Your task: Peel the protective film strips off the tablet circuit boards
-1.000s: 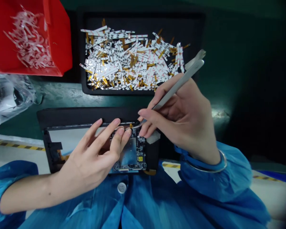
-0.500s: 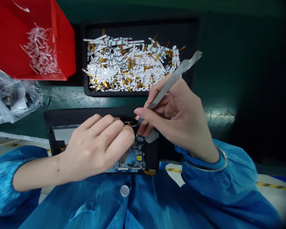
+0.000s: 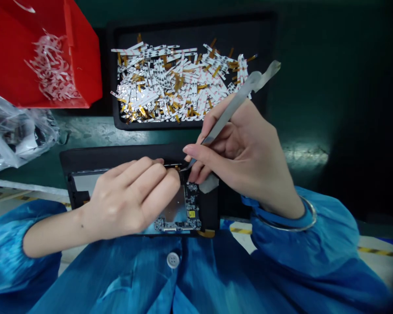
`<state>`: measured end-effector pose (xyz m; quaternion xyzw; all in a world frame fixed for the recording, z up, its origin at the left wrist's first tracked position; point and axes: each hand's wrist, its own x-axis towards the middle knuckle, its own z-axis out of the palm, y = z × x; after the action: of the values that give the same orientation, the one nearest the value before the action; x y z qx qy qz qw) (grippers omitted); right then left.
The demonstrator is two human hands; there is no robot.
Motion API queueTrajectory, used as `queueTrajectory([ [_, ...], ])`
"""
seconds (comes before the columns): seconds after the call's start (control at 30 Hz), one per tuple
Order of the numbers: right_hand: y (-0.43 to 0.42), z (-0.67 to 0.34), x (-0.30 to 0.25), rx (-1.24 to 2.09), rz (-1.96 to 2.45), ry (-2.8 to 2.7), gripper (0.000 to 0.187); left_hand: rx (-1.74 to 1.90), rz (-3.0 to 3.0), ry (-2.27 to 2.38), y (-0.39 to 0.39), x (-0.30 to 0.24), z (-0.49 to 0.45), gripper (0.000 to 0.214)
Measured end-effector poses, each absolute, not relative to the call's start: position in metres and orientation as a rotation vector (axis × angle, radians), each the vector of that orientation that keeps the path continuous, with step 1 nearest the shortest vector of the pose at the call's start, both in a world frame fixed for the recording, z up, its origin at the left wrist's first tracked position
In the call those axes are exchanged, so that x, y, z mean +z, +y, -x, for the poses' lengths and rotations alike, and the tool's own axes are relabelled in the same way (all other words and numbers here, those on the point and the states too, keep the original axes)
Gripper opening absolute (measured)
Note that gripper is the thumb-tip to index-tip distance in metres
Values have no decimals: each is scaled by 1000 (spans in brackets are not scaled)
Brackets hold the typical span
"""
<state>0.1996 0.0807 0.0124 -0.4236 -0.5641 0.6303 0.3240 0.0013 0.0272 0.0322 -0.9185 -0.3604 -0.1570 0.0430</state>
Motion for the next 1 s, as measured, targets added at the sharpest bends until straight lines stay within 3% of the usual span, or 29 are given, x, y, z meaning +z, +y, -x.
queueTrajectory([
  [0.63, 81, -200, 13, 1696, 1093, -1450, 30, -398, 2856, -1072, 25, 40, -4, 9],
  [0.8, 83, -201, 14, 1768, 1059, -1433, 33, -421, 3057, -1347, 13, 35, 15, 27],
  [1.0, 81, -199, 15, 1745, 1117, -1435, 30, -419, 3073, -1202, 8, 28, 20, 34],
])
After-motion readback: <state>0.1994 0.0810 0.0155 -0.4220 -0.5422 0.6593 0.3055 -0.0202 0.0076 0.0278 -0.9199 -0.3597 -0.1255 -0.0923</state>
